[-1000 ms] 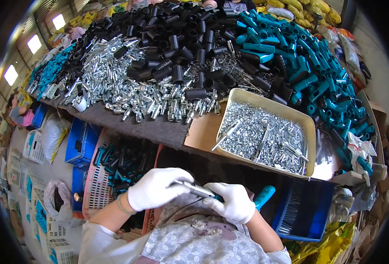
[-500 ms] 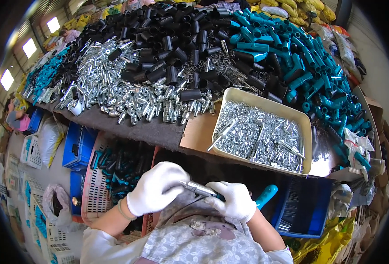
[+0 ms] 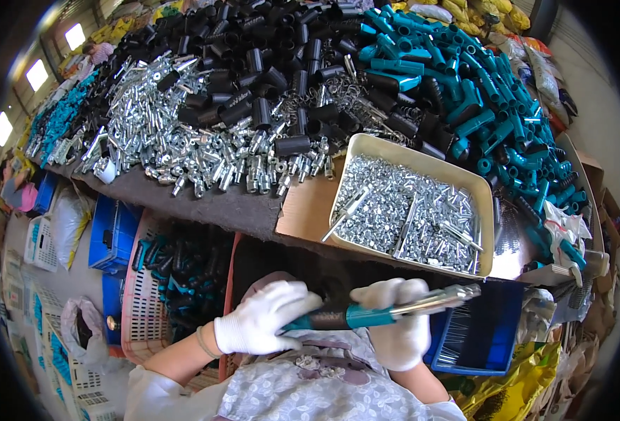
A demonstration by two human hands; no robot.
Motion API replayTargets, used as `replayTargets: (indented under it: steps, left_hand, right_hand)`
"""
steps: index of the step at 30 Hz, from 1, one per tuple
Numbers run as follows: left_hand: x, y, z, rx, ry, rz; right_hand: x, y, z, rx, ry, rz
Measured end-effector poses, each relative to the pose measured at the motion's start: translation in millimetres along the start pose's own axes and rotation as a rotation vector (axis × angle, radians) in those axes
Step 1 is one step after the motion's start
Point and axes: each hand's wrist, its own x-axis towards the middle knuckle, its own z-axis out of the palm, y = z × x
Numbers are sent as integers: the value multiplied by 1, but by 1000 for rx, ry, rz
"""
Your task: Assembling hand tools by inserting metal components into plastic handles at a workshop table.
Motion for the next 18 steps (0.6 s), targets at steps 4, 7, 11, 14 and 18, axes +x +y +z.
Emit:
replayTargets:
  steps: [4,7,11,14,18]
  left_hand:
    - [-33,-12,-7,-184,240,67]
    - [-32,-18,9,-87,161,-146]
    - [-2,-9,28,8,-275,-469]
    - [-4,-52,89,-99,-220,-307]
    - [-2,-70,120,-226,-233,-454]
  right_hand:
    - [-1,-20,-34,403,407,40]
    - [1,72,-53,502,827,460]
    - [25,254,-215,-138,710,796]
    - [72,307,-263,-448,430,510]
    - [187,319,-232,-520,249,432]
